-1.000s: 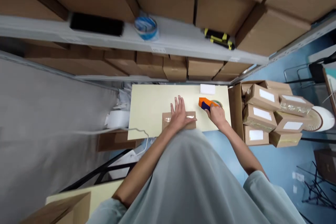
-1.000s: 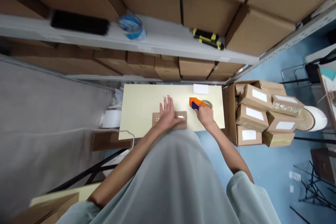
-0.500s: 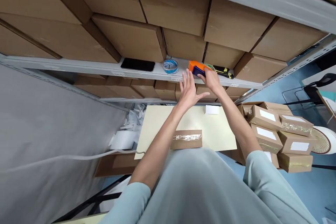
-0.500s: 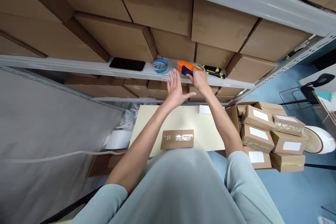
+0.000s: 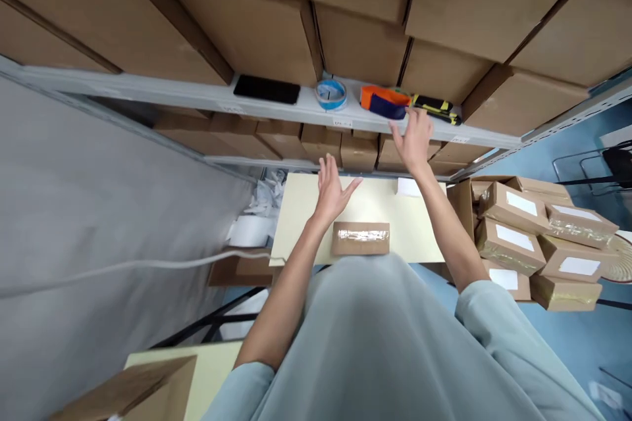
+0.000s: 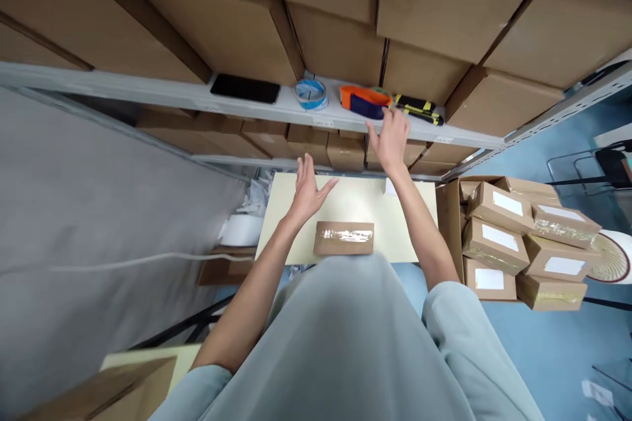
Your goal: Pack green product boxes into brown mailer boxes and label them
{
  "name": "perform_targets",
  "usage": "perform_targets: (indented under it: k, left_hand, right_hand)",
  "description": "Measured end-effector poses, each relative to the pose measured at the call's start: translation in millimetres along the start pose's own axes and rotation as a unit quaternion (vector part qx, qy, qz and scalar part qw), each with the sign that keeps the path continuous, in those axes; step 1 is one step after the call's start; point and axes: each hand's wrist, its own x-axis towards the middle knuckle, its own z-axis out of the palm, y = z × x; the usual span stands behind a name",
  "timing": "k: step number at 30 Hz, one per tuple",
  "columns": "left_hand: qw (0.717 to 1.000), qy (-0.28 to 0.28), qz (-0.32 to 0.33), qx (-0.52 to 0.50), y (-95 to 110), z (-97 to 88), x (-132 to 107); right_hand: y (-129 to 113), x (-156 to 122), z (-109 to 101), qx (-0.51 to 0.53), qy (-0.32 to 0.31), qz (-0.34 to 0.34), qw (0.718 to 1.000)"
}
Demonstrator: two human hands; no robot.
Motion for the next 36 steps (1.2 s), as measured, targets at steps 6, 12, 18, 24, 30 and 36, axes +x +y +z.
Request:
perform_targets:
  k: [6, 12, 18, 24, 30, 36]
  left_hand:
    - [0.98, -0.056, -0.188, -0.022, -82, 53.9, -126]
    - [0.972, -0.083, -0.219, 0.005, -77, 108.1, -151]
    - [0.969, -0.048, -0.241, 0.032, -81, 113.9, -141]
    - [0.934, -0.048, -0.338, -0.108, -113, 111.8, -138]
    - [0.92, -0.078, -0.333, -0.193, -122, 107.4, -131]
    - [0.907, -0.099, -0.362, -0.191, -113, 95.8, -128]
  right_hand:
    - [-32, -213, 69, 0.116, -0.151, 0.051, 0.98]
    - [-71, -292, 141, 0.146, -0.205, 0.098, 0.963]
    - [-64, -290, 159, 0.124, -0.205, 0.18, 0.954]
    - [-42, -294, 178, 0.271, -0.161, 0.349, 0.882]
    - [-21, -288, 187, 0.409, -0.215, 0.418, 0.782]
    - [-14, -286, 175, 0.512, -0.228, 0.416, 0.716]
